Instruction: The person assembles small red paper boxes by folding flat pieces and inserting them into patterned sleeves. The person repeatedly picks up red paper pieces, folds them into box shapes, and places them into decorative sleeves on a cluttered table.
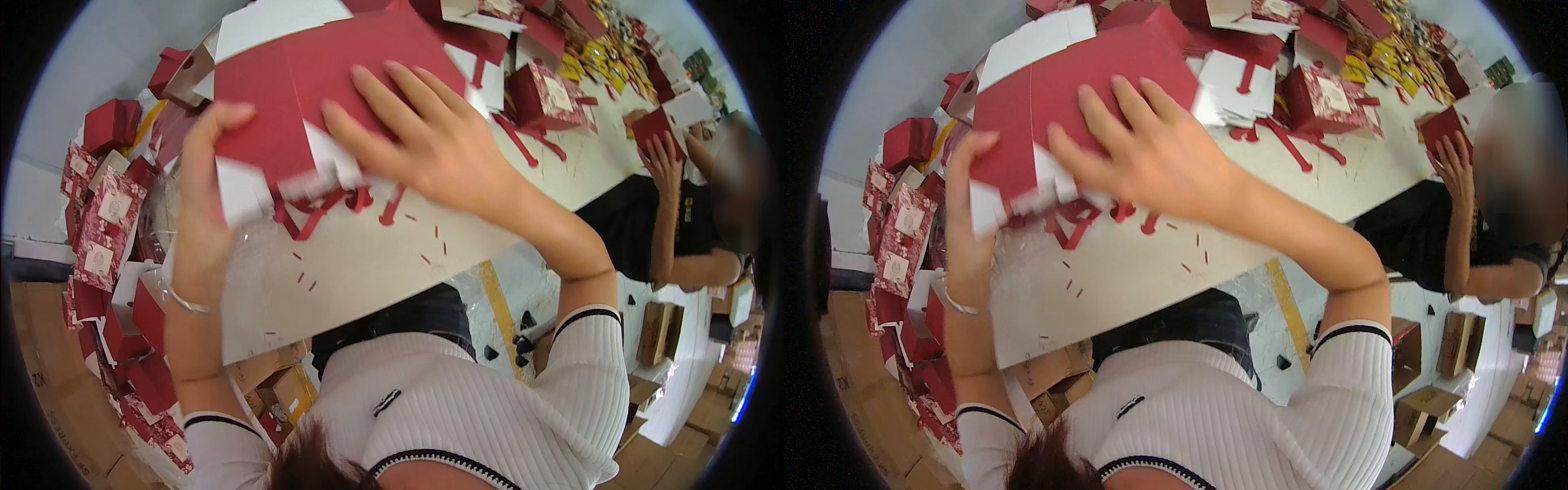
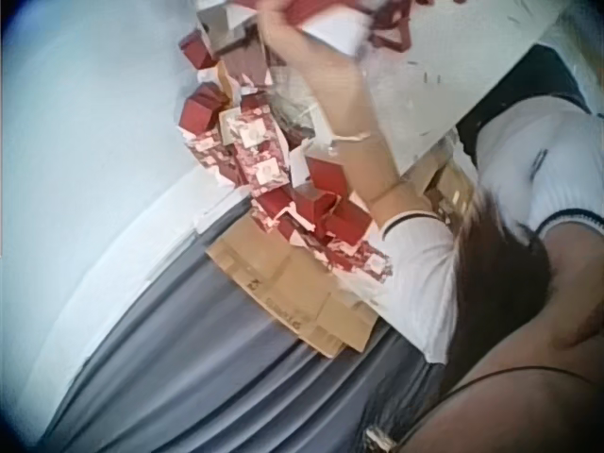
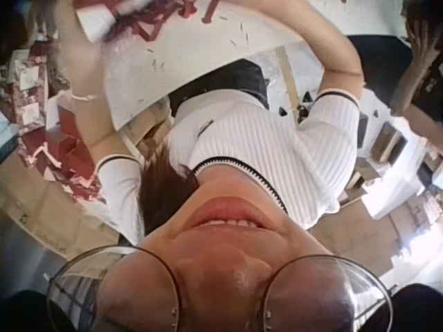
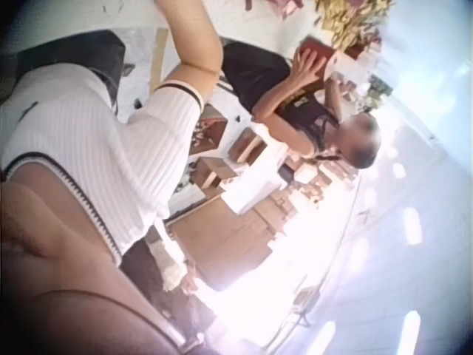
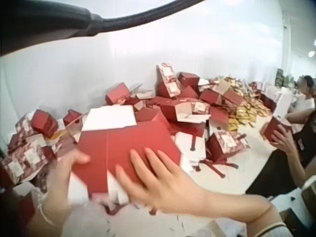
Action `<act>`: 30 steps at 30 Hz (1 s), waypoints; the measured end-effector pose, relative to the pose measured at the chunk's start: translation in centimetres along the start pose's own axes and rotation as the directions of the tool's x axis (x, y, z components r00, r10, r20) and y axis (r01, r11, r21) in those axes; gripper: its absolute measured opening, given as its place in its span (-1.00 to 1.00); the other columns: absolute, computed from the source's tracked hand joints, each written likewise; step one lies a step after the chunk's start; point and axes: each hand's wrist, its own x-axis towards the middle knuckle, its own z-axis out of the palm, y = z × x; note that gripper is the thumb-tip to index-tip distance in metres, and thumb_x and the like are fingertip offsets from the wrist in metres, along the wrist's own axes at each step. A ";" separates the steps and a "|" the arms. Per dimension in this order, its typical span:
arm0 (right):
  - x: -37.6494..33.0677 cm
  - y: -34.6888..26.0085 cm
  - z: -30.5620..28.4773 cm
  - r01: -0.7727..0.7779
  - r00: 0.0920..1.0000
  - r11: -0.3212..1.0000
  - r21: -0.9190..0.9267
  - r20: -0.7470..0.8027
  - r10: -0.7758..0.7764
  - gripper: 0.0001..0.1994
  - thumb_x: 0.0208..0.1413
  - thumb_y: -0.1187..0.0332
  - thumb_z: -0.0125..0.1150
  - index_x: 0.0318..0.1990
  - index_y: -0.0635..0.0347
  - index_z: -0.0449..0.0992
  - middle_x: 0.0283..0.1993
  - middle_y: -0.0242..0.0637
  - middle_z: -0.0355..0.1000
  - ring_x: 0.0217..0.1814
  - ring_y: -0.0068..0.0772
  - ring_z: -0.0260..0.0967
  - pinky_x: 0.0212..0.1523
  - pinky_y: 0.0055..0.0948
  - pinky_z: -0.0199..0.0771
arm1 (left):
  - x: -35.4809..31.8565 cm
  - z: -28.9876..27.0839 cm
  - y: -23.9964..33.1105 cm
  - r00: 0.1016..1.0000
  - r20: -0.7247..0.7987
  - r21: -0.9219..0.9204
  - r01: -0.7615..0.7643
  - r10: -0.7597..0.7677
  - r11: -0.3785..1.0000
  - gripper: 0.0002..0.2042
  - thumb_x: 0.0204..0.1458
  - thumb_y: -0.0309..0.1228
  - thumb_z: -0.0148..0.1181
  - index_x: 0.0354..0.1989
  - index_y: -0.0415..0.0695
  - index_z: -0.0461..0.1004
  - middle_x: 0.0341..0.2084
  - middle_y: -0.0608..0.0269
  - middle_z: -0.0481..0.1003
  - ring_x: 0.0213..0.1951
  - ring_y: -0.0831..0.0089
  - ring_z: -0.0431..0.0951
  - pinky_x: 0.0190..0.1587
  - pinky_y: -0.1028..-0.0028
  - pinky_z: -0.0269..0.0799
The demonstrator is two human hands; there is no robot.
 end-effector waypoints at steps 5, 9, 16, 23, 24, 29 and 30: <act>-9.0 -5.5 -9.4 -0.117 0.979 0.981 -0.152 0.148 0.140 -0.63 -0.11 0.25 0.02 -0.05 -0.07 0.37 -0.03 -0.04 0.34 -0.05 -0.03 0.34 -0.03 -0.19 0.32 | -4.9 1.4 -10.7 0.949 0.273 -0.231 0.223 -0.157 0.947 -0.73 -0.16 -0.57 -0.03 -0.22 -0.36 0.36 -0.31 0.08 0.45 -0.29 0.38 0.48 -0.17 0.45 0.41; -17.4 -6.2 -8.4 -0.303 0.898 0.941 -0.149 0.287 0.334 -0.56 -0.17 0.34 0.03 -0.01 -0.07 0.36 0.06 -0.07 0.26 0.05 -0.01 0.24 0.07 -0.15 0.22 | -0.7 4.0 -17.9 0.929 0.310 0.021 0.207 -0.203 0.978 -0.62 -0.18 -0.51 0.08 -0.11 -0.26 0.24 -0.33 0.20 0.37 -0.30 0.49 0.41 -0.21 0.52 0.37; -18.3 -2.5 -3.4 -0.508 0.788 0.806 0.305 0.543 0.291 -0.32 -0.42 0.49 0.21 0.07 0.01 0.30 0.23 -0.09 0.01 0.26 0.00 -0.07 0.23 -0.11 -0.07 | -4.1 2.9 -17.4 0.929 0.181 0.983 -0.165 0.322 -0.077 -0.60 -0.09 -0.17 0.12 -0.14 -0.19 0.37 -0.23 0.05 0.44 -0.20 0.17 0.45 -0.15 0.32 0.34; -14.0 6.0 0.1 -0.703 0.709 0.463 0.540 0.583 0.397 -0.53 -0.12 0.12 0.21 -0.04 0.15 0.38 -0.02 -0.17 0.30 0.07 -0.20 0.20 0.04 -0.33 0.18 | -2.5 1.5 -22.2 0.791 0.531 0.835 -0.427 0.305 -0.346 -0.39 -0.14 -0.10 0.16 0.08 -0.16 0.22 0.13 -0.08 0.06 0.19 -0.02 -0.03 0.07 -0.09 -0.03; -13.7 6.4 2.6 -0.547 0.834 0.766 0.337 0.303 0.462 -0.58 -0.09 0.13 0.18 -0.10 0.17 0.41 -0.11 -0.17 0.35 -0.03 -0.19 0.27 -0.04 -0.33 0.25 | -2.7 1.6 -22.2 0.789 0.532 0.836 -0.431 0.308 -0.341 -0.39 -0.15 -0.10 0.16 0.08 -0.15 0.22 0.13 -0.07 0.06 0.19 0.00 -0.04 0.07 -0.11 -0.04; -11.9 4.8 9.1 -0.581 0.804 0.805 0.122 0.239 0.544 -0.70 -0.09 0.09 0.16 -0.48 0.16 0.47 -0.40 -0.27 0.36 -0.31 -0.24 0.28 -0.28 -0.32 0.19 | -2.8 1.7 -21.2 0.833 0.507 0.823 -0.392 0.221 -0.411 -0.33 -0.16 0.00 0.13 0.12 -0.12 0.18 0.16 -0.06 0.01 0.21 0.02 -0.07 0.12 -0.07 -0.13; -11.7 4.6 9.2 -0.612 0.776 0.787 0.083 0.255 0.577 -0.69 -0.10 0.06 0.16 -0.51 0.15 0.48 -0.40 -0.28 0.36 -0.31 -0.25 0.29 -0.29 -0.33 0.18 | -2.8 1.5 -21.1 0.825 0.514 0.830 -0.411 0.233 -0.377 -0.32 -0.16 -0.01 0.14 0.11 -0.14 0.18 0.15 -0.07 0.03 0.20 0.02 -0.06 0.13 -0.05 -0.11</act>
